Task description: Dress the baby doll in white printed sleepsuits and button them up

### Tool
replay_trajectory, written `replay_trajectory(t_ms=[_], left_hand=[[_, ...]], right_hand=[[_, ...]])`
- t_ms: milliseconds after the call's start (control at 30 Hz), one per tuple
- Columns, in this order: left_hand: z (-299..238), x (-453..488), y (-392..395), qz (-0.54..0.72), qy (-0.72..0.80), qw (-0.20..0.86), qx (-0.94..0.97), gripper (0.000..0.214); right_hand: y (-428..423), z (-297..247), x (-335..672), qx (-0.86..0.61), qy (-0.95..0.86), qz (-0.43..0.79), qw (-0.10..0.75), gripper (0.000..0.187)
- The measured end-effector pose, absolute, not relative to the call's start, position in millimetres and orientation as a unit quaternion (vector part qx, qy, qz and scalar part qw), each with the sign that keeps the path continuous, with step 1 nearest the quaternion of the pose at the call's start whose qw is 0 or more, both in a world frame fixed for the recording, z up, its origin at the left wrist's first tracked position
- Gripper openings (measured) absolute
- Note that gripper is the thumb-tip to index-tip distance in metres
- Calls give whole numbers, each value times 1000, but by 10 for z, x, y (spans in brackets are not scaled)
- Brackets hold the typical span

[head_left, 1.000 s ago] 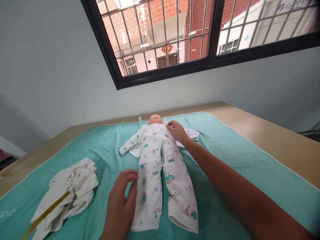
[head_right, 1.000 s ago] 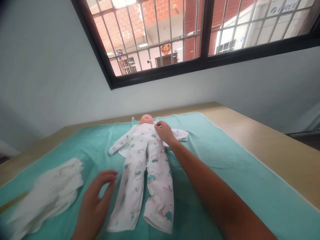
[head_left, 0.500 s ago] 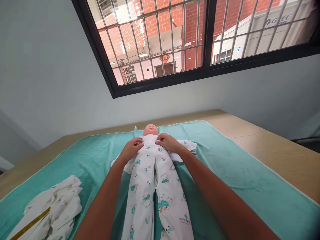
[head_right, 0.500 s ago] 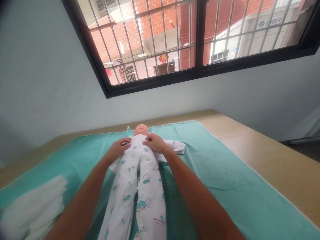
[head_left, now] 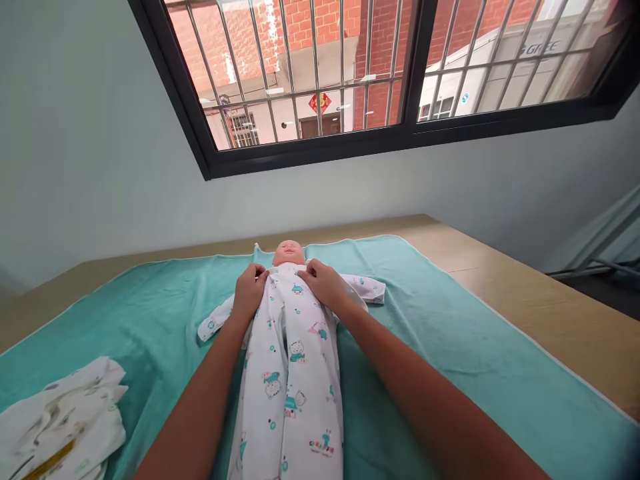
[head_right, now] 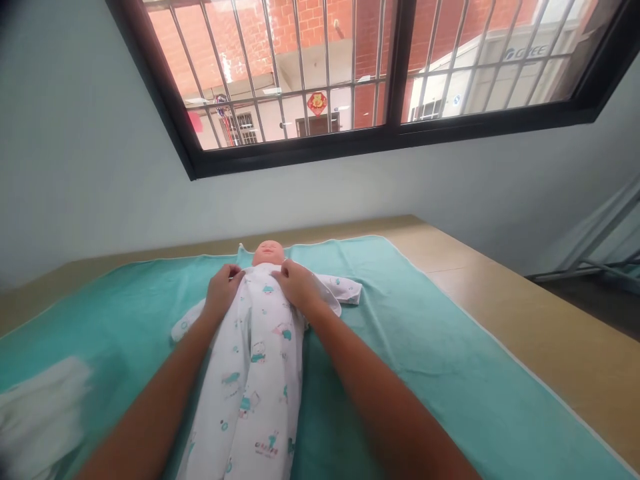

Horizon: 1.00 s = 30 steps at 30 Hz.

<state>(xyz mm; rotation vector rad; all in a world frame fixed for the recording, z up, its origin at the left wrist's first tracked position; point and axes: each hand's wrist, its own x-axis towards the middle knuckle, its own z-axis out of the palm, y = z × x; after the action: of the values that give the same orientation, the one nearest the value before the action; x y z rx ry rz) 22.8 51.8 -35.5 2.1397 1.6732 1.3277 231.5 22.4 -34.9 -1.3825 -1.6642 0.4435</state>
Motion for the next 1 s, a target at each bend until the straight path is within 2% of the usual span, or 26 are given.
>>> replay_trajectory(t_ms=[167, 300, 400, 533, 633, 833, 1000], left_hand=[[-582, 115, 539, 468, 552, 7, 691, 8], [-652, 43, 509, 456, 559, -44, 691, 8], [-631, 33, 448, 439, 574, -79, 687, 15], [-559, 60, 269, 323, 643, -156, 677, 26], [-527, 53, 66, 232, 684, -175, 669, 29], [-512, -11, -334, 183, 729, -62, 657, 35], [-534, -23, -429, 163, 757, -30, 632, 41]], right_hand=[[266, -393, 2314, -551, -658, 167, 485, 18], [325, -406, 2448, -586, -650, 61, 480, 8], [340, -316, 2596, -643, -654, 4, 398, 13], [281, -49, 2803, -699, -681, 110, 191, 26], [193, 146, 2945, -677, -712, 164, 87, 25], [94, 221, 3059, -621, -747, 236, -10, 16], [51, 295, 2975, -578, -772, 263, -25, 13]])
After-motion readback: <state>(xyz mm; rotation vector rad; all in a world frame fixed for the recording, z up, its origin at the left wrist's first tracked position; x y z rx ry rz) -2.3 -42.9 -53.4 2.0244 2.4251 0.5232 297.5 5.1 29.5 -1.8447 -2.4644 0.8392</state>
